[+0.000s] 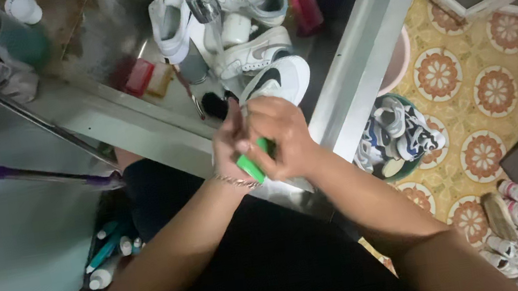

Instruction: The person cleans shoes and a shoe insole by hand with a brush over a sink.

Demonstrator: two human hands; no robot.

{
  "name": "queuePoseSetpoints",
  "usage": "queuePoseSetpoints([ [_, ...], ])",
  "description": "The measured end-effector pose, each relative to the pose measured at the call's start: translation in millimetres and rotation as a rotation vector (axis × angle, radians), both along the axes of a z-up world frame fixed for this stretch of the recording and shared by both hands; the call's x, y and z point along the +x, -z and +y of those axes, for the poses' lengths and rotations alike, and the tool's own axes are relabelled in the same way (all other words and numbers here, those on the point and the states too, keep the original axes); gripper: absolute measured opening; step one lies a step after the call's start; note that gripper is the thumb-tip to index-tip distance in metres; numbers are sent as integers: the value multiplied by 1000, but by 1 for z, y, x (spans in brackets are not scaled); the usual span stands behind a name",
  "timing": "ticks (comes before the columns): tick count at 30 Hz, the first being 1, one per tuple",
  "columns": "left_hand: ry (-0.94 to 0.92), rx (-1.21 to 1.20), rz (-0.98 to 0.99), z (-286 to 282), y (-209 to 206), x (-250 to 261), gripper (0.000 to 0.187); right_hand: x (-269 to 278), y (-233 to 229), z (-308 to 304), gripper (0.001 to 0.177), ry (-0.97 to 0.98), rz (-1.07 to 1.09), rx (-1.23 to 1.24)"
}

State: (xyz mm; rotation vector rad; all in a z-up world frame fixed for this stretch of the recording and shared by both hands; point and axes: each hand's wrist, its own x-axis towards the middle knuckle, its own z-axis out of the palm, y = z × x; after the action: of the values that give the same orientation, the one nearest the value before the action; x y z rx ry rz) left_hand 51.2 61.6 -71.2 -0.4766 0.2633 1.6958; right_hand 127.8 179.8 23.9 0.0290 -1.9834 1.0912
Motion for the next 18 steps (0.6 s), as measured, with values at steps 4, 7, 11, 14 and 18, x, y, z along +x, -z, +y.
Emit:
queuePoseSetpoints([
  [4, -40, 16, -94, -5, -37, 0, 55, 11, 23, 50, 41, 52, -107, 48],
  [7, -56, 52, -39, -2, -36, -1, 63, 6, 28, 37, 39, 61, -105, 92],
  [11, -14, -39, -136, -10, -29, 6, 62, 7, 30, 2, 30, -30, -26, 6],
  [14, -76, 101, -46, 0, -68, -3, 65, 17, 40, 87, 37, 91, -90, 106],
  [18, -41, 91, 27, -9, -2, 2, 66, -10, -6, 5, 17, 32, 46, 129],
])
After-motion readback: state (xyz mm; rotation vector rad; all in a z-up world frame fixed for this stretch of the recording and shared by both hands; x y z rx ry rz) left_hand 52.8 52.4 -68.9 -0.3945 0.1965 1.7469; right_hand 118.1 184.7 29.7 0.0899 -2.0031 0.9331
